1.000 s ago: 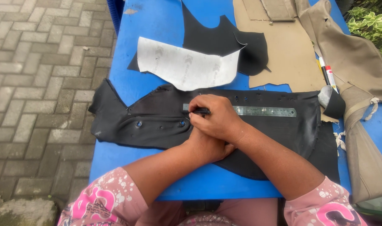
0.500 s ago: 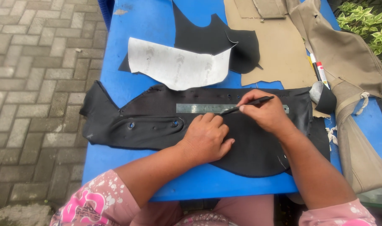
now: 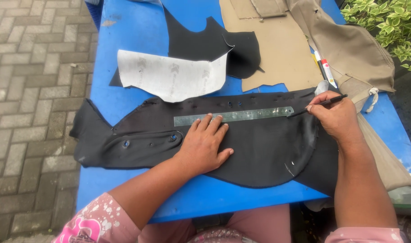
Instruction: Marking lines on a leather piece using a ruler and a marker
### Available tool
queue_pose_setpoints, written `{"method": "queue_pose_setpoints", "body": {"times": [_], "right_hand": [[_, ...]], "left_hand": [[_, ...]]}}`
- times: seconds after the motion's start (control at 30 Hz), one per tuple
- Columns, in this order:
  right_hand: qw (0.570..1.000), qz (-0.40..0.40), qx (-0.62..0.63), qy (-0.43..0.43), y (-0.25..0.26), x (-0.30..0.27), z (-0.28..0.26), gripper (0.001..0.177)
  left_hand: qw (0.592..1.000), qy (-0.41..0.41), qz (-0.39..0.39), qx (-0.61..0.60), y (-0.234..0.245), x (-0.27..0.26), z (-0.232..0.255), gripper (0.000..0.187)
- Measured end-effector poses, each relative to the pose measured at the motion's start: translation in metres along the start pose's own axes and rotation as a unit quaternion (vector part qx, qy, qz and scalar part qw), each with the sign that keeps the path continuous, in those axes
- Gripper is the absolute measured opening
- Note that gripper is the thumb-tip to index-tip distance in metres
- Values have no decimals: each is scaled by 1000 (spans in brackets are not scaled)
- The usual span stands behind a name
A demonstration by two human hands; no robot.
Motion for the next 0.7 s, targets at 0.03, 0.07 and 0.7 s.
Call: {"method": "queue_pose_setpoints", "body": {"times": [0.03, 0.07, 0.7], "right_hand": [[1000, 1, 0, 1, -1, 0, -3, 2], [1000, 18, -3, 0, 0, 1, -6, 1], [925, -91, 367, 29, -118, 35, -90, 20]], "left_hand": [[1000, 0, 1, 1, 1, 0, 0, 74], [1000, 0, -1, 2, 2, 1, 0, 74], [979, 67, -183, 67, 31, 46, 35, 84]]}}
Point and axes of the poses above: each hand's wrist, its own x-axis towards the middle knuckle, its own y-axis out of the back of the hand, z = x × y, the point moved 6 cm from there along x, towards the middle knuckle, and after that the axes turned 10 degrees about y, right-handed, at the moved point
